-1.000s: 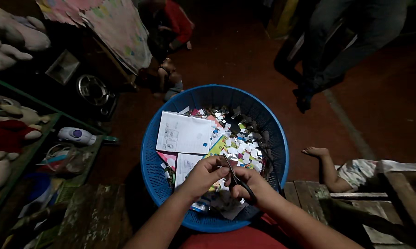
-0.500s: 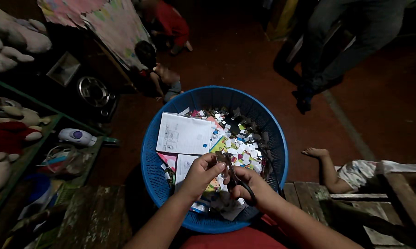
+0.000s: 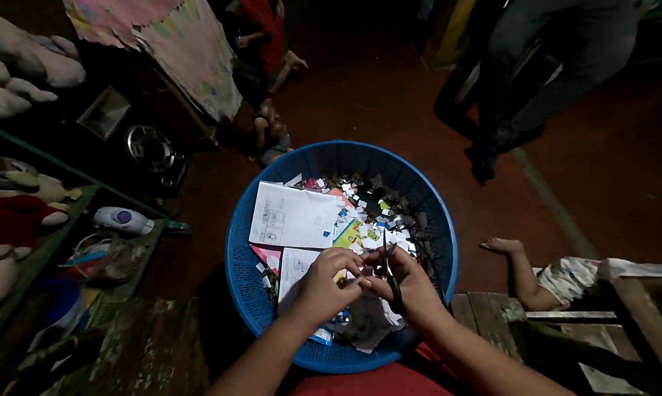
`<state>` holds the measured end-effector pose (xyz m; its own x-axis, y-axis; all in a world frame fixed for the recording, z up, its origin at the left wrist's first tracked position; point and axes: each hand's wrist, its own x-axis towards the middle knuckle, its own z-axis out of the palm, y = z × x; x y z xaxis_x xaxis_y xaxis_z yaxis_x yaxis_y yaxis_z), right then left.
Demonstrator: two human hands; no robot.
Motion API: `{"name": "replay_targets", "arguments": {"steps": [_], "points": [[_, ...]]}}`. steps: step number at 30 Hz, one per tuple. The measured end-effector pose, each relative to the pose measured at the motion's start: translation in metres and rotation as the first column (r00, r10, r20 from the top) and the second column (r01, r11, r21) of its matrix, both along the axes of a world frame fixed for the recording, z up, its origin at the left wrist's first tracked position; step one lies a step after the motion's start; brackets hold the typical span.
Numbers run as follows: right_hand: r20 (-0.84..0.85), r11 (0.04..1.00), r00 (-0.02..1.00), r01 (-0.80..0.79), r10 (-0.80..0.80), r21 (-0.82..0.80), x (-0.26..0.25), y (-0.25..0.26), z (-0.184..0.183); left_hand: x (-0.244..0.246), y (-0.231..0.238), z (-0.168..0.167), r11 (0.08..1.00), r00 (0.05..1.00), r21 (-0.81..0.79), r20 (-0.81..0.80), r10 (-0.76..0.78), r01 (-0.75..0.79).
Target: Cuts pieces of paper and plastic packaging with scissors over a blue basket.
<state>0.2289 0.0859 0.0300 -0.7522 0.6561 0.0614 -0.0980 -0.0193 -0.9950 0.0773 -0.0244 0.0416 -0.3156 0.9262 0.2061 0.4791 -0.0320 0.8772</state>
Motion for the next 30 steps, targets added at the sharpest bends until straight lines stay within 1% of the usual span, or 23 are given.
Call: {"name": "replay_targets", "arguments": {"steps": [3,6,11,17,22,30], "points": [[-0.017,0.998,1.0,-0.008,0.007,-0.062,0.0003,-0.0002,0.0024,0.0005,-0.0002,0.0031,0.996,0.999,-0.091,-0.023,-0.023,0.021],[-0.023,0.995,1.0,-0.003,0.001,-0.096,0.0009,-0.0015,0.0039,0.0001,-0.0003,0.0021,0.995,0.998,-0.099,-0.056,-0.025,0.019],[-0.073,0.995,0.996,0.049,-0.056,-0.087,0.0019,-0.0023,0.0045,-0.0003,-0.0004,0.0013,0.995,0.997,-0.096,-0.068,-0.038,0.032],[-0.125,0.985,0.987,0.084,-0.103,-0.151,0.0024,-0.002,0.0042,-0.0026,-0.0006,0.0024,0.997,0.995,-0.056,0.087,-0.046,0.051],[-0.15,0.981,0.984,0.069,-0.097,-0.183,0.0028,-0.0011,0.0019,-0.0037,-0.0005,0.0013,0.998,0.971,0.002,0.23,-0.06,0.062],[-0.178,0.979,0.978,0.075,-0.109,-0.191,0.0021,-0.0011,-0.0001,0.0015,-0.0008,0.0094,0.996,0.924,-0.091,0.38,0.031,0.004]]}}
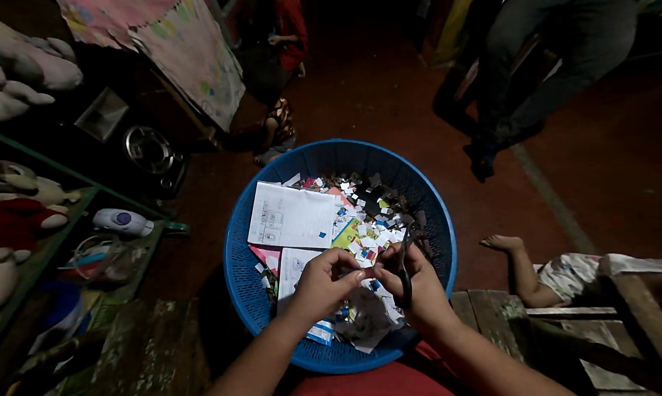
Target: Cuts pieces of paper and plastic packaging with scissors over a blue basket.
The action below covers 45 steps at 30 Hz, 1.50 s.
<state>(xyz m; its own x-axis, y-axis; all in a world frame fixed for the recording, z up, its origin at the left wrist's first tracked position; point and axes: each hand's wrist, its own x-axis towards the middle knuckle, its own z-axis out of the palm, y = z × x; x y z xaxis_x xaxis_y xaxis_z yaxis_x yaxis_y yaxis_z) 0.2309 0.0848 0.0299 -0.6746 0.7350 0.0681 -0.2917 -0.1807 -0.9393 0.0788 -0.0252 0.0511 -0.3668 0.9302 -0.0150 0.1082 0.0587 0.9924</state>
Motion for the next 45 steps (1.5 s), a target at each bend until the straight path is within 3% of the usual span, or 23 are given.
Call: {"name": "replay_targets", "arguments": {"steps": [5,8,13,18,25,31,45], "points": [[0.038,1.0,0.999,0.022,-0.023,0.013,-0.001,0.0,0.001,0.001,0.001,0.003,0.997,0.998,-0.043,-0.039,0.058,-0.06],[0.188,0.998,0.981,-0.054,0.05,0.016,0.0,0.001,0.004,-0.001,0.001,0.001,0.989,0.989,-0.018,-0.018,0.149,-0.15],[0.408,0.94,0.866,-0.337,0.29,0.046,0.0,0.003,0.005,-0.007,0.003,0.001,0.959,0.946,0.007,0.17,0.276,-0.282],[0.533,0.887,0.784,-0.445,0.318,0.126,0.0,0.005,0.007,-0.008,0.003,0.008,0.946,0.877,-0.03,0.367,0.311,-0.323],[0.53,0.825,0.737,-0.553,0.421,0.113,0.0,0.004,0.008,-0.01,0.002,0.009,0.953,0.859,-0.031,0.424,0.287,-0.303],[0.45,0.84,0.787,-0.526,0.421,0.135,0.001,0.004,0.006,-0.009,0.002,0.006,0.96,0.888,-0.018,0.375,0.265,-0.279],[0.483,0.853,0.789,-0.5,0.38,0.148,-0.001,0.002,0.004,0.001,0.004,0.007,0.972,0.867,-0.026,0.446,0.22,-0.233]]}}
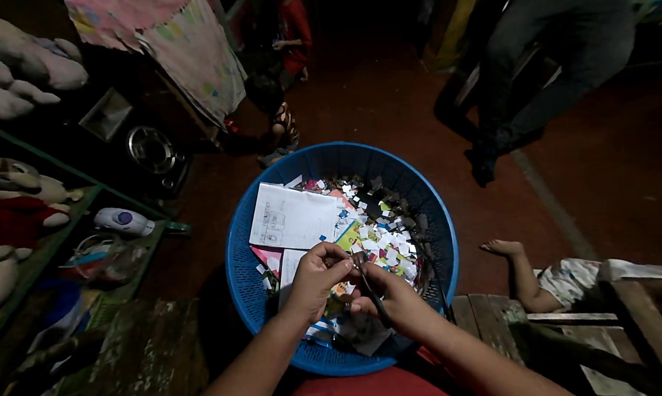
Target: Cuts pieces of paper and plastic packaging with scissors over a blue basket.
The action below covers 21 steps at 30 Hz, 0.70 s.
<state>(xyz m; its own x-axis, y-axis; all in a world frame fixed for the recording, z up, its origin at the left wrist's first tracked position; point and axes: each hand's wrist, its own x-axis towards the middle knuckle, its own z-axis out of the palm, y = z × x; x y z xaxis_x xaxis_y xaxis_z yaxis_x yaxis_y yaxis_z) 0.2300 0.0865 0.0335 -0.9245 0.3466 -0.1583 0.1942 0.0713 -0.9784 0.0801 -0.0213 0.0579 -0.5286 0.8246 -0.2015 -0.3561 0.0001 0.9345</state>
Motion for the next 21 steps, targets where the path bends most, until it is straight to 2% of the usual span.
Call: {"name": "replay_targets", "arguments": {"steps": [10,21], "points": [[0.025,0.996,0.996,0.085,-0.086,0.023,0.0022,-0.0004,0.0035,-0.0004,-0.0007,-0.0001,1.0,1.0,0.0,-0.028,-0.008,0.008],[-0.01,0.997,1.0,0.025,-0.026,-0.066,0.0022,0.0005,0.0001,-0.0013,-0.001,0.0035,1.0,0.999,-0.002,0.045,-0.023,0.024]]}}
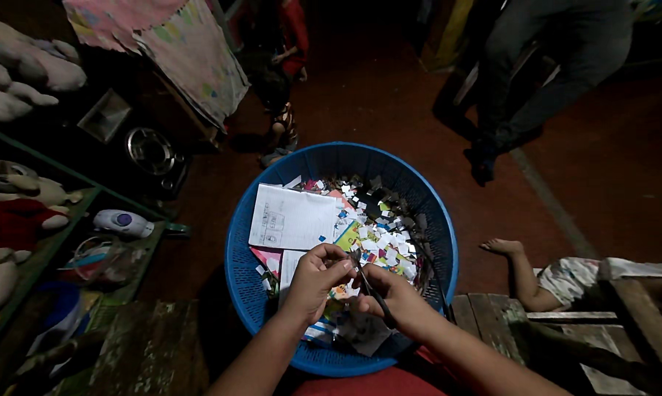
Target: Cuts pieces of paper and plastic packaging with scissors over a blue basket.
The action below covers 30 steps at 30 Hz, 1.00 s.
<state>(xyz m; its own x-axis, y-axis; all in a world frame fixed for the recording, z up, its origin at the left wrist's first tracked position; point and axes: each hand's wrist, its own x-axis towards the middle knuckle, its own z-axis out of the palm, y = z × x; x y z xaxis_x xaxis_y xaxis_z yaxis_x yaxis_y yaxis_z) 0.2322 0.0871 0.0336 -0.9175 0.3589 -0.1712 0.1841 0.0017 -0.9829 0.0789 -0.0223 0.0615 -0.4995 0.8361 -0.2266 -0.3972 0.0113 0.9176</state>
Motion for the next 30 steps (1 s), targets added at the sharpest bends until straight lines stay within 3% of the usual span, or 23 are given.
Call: {"name": "replay_targets", "arguments": {"steps": [16,24,30], "points": [[-0.071,0.996,0.995,0.066,-0.07,-0.057,0.0033,-0.0041,0.0008,-0.0001,-0.0007,0.0003,1.0,0.999,0.006,0.035,-0.007,0.007],[-0.063,0.995,0.994,-0.088,0.091,0.056,0.0004,-0.0018,-0.0025,-0.0011,-0.0015,-0.0007,0.999,0.998,0.031,0.063,-0.01,0.008],[-0.118,0.999,0.993,-0.033,0.032,-0.004,0.0016,-0.0041,-0.0024,-0.001,-0.0023,0.0002,0.999,0.998,0.035,0.062,-0.026,0.024]]}}
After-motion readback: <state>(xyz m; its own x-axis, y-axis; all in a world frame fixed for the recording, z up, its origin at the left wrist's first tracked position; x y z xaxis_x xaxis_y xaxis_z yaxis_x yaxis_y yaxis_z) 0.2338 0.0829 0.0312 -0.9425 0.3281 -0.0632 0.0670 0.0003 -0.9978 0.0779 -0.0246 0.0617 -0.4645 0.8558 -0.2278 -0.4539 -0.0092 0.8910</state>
